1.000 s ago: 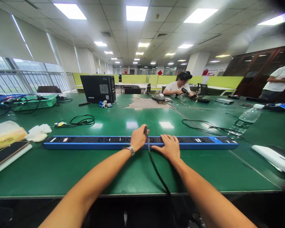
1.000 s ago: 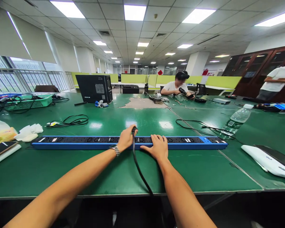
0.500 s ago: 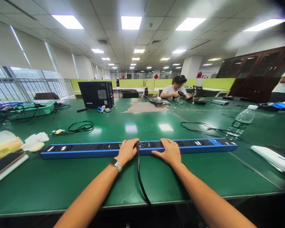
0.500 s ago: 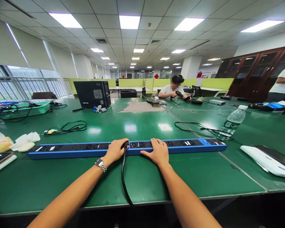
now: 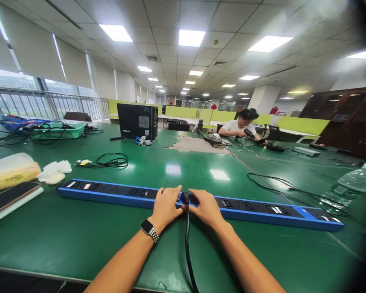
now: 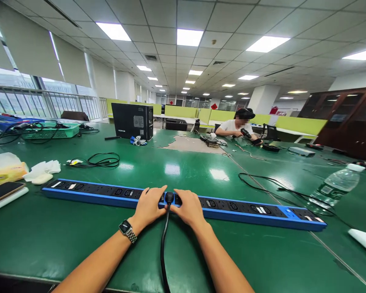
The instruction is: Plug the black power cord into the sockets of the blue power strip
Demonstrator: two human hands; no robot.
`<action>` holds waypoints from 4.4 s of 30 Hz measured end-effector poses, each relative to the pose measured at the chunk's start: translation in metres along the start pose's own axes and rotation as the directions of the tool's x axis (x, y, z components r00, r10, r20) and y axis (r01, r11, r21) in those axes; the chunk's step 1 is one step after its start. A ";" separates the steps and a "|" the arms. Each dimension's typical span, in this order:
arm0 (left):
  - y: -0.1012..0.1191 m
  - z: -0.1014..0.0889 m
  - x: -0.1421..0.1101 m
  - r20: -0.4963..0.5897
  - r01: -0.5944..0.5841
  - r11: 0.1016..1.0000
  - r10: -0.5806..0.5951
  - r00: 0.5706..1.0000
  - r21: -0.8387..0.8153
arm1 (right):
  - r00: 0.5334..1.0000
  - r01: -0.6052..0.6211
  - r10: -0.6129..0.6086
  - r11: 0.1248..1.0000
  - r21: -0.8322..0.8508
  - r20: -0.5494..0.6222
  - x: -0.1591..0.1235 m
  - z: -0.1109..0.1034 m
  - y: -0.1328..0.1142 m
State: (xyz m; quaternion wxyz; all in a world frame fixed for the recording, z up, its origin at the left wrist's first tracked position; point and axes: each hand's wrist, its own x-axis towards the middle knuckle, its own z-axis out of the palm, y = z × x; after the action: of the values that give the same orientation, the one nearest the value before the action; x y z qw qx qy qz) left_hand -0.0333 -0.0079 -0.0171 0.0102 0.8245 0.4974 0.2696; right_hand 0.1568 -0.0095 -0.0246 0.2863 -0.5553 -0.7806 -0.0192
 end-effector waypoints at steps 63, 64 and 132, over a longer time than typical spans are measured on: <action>-0.002 0.011 0.002 -0.070 -0.027 0.999 0.030 0.997 0.041 | 0.867 -0.404 0.458 0.877 0.261 -0.195 -0.017 -0.030 0.063; -0.002 0.011 0.002 -0.071 -0.026 0.999 0.029 0.997 0.037 | 0.878 -0.383 0.439 0.884 0.268 -0.192 -0.018 -0.031 0.065; 0.101 0.053 0.069 0.151 -0.305 0.943 0.324 0.934 -0.133 | 0.987 -0.141 0.117 0.963 -0.228 -0.114 -0.043 -0.027 0.088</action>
State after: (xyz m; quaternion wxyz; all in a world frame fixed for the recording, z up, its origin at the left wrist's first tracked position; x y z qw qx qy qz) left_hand 0.0975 0.0111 -0.0040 0.0538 0.9118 0.3408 0.2226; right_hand 0.2546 -0.0224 -0.0478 0.2575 -0.6335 -0.7196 -0.1206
